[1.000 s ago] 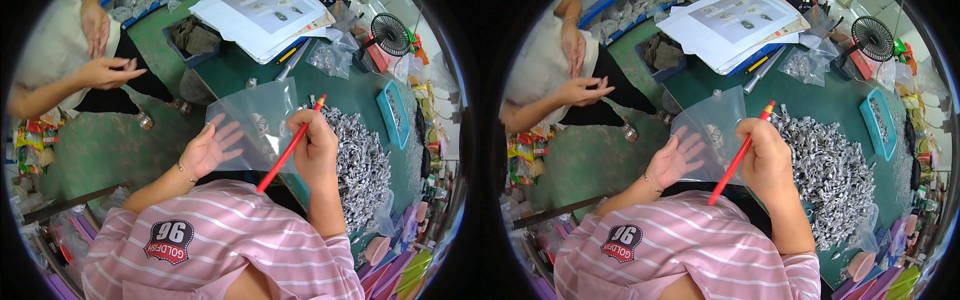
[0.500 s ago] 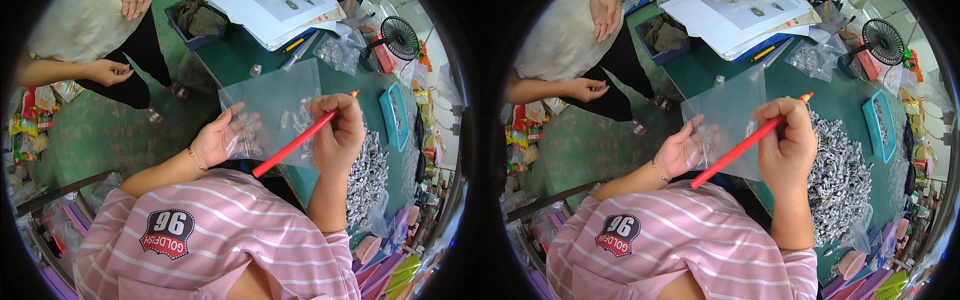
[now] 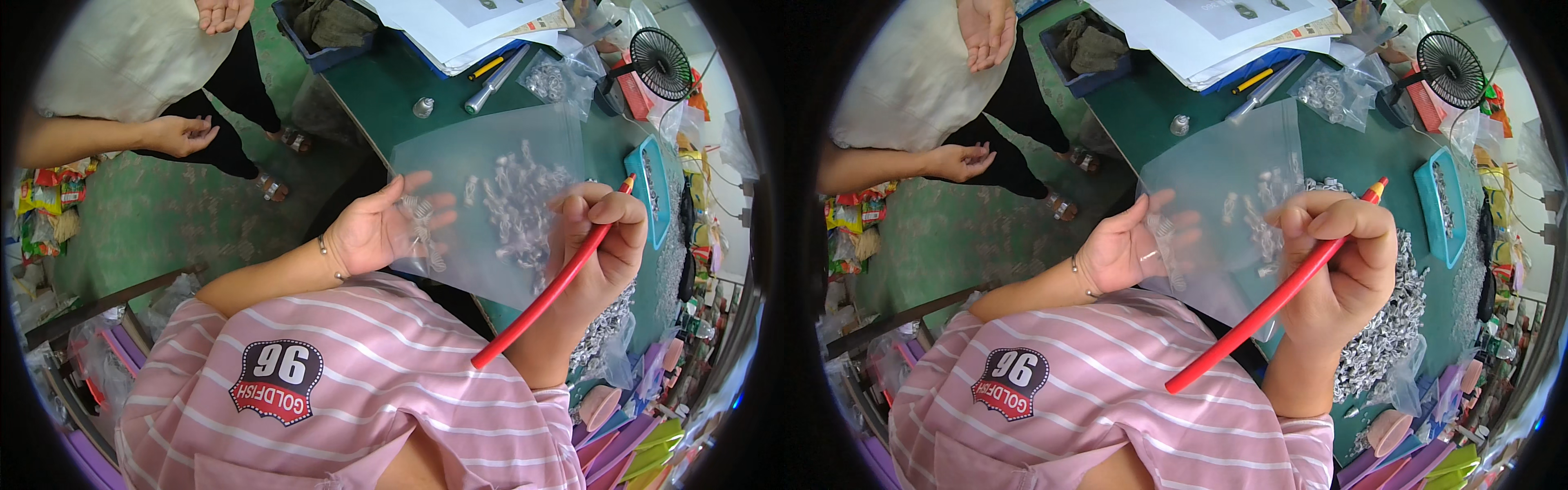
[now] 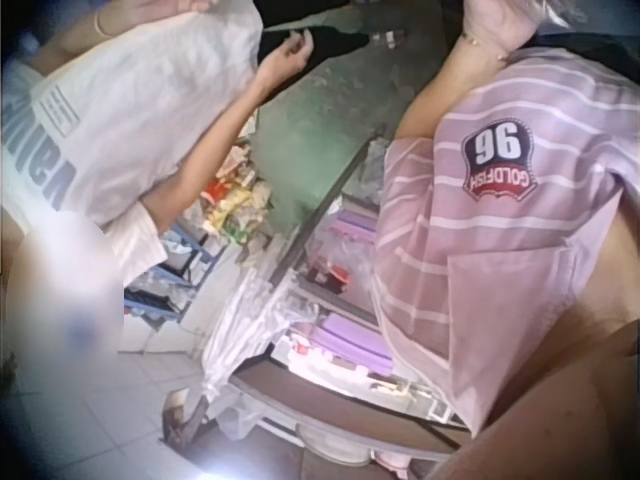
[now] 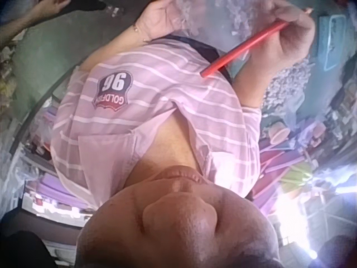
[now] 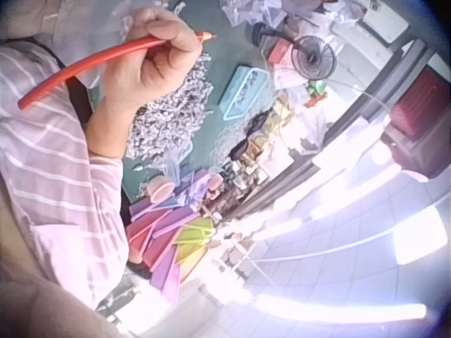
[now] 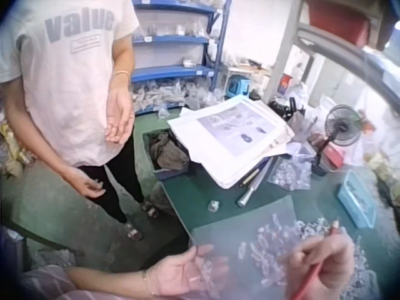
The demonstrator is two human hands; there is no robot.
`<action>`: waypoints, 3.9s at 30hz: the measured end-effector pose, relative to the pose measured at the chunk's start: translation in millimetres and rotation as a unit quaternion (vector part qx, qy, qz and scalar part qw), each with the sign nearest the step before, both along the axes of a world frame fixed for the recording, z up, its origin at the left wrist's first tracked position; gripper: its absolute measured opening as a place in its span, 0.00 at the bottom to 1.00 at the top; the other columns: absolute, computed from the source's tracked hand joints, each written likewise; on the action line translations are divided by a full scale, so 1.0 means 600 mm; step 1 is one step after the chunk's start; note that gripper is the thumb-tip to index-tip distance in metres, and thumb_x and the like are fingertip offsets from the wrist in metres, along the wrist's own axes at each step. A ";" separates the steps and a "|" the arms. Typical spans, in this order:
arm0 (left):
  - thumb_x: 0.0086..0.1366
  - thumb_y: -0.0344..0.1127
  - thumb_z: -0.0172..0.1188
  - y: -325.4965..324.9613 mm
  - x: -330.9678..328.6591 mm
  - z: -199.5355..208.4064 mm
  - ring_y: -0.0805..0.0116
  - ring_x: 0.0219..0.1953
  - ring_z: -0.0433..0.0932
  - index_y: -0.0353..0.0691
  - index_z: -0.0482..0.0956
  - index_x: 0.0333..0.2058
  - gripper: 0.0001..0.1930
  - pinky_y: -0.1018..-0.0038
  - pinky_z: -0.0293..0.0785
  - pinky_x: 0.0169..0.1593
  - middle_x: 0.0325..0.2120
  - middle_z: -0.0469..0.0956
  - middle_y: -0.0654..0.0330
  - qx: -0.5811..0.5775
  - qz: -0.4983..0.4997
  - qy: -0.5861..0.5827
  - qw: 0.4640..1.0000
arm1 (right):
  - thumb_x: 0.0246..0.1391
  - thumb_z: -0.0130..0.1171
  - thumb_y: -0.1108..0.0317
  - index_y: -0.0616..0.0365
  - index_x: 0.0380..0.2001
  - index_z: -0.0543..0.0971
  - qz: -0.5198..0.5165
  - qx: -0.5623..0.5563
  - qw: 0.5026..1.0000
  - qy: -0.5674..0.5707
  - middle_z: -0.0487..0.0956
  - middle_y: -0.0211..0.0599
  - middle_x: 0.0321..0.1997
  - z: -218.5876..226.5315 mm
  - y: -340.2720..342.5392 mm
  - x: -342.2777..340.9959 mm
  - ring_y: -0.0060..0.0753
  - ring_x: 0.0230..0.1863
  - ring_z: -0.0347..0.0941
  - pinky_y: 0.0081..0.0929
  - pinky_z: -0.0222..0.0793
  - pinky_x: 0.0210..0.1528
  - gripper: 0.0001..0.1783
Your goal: The person sorts small metal components on a production table, picking them up by hand, showing them to another person, and placing them into a plastic bag.
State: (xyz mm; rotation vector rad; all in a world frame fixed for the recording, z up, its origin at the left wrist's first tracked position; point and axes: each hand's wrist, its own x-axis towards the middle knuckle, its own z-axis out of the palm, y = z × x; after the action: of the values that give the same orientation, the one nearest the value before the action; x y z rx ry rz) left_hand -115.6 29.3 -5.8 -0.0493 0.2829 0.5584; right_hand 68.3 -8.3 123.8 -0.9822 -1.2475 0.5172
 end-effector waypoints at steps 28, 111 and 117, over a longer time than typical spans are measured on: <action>0.70 0.51 0.39 0.000 0.021 0.009 0.52 0.64 0.58 0.42 0.65 0.56 0.24 0.50 0.57 0.62 0.60 0.60 0.46 -0.015 -0.025 -0.057 0.998 | 0.52 0.55 0.81 0.58 0.33 0.71 -0.276 -0.182 0.941 -0.070 0.78 0.37 0.32 -0.091 -0.047 0.234 0.18 0.29 0.72 0.10 0.63 0.24 0.07; 0.61 0.23 0.58 -0.026 0.043 0.052 0.86 0.19 0.61 0.36 0.73 0.39 0.08 0.88 0.54 0.19 0.28 0.73 0.64 0.265 -0.025 0.229 0.936 | 0.47 0.60 0.87 0.58 0.28 0.65 0.034 -0.113 0.987 0.112 0.76 0.45 0.40 -0.175 -0.083 -0.013 0.25 0.38 0.74 0.21 0.72 0.41 0.15; 0.60 0.25 0.60 -0.028 0.044 0.051 0.88 0.18 0.60 0.37 0.75 0.38 0.08 0.88 0.53 0.18 0.25 0.72 0.69 0.304 -0.008 0.261 0.916 | 0.48 0.60 0.85 0.58 0.29 0.65 0.049 -0.124 0.976 0.172 0.76 0.45 0.40 -0.167 -0.079 -0.024 0.24 0.38 0.73 0.20 0.71 0.41 0.14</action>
State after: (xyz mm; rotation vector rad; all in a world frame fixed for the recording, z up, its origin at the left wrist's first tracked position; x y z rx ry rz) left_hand -89.0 12.3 24.9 0.7174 0.6166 0.6172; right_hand 53.7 -55.9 23.6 -0.9906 -0.9367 0.8988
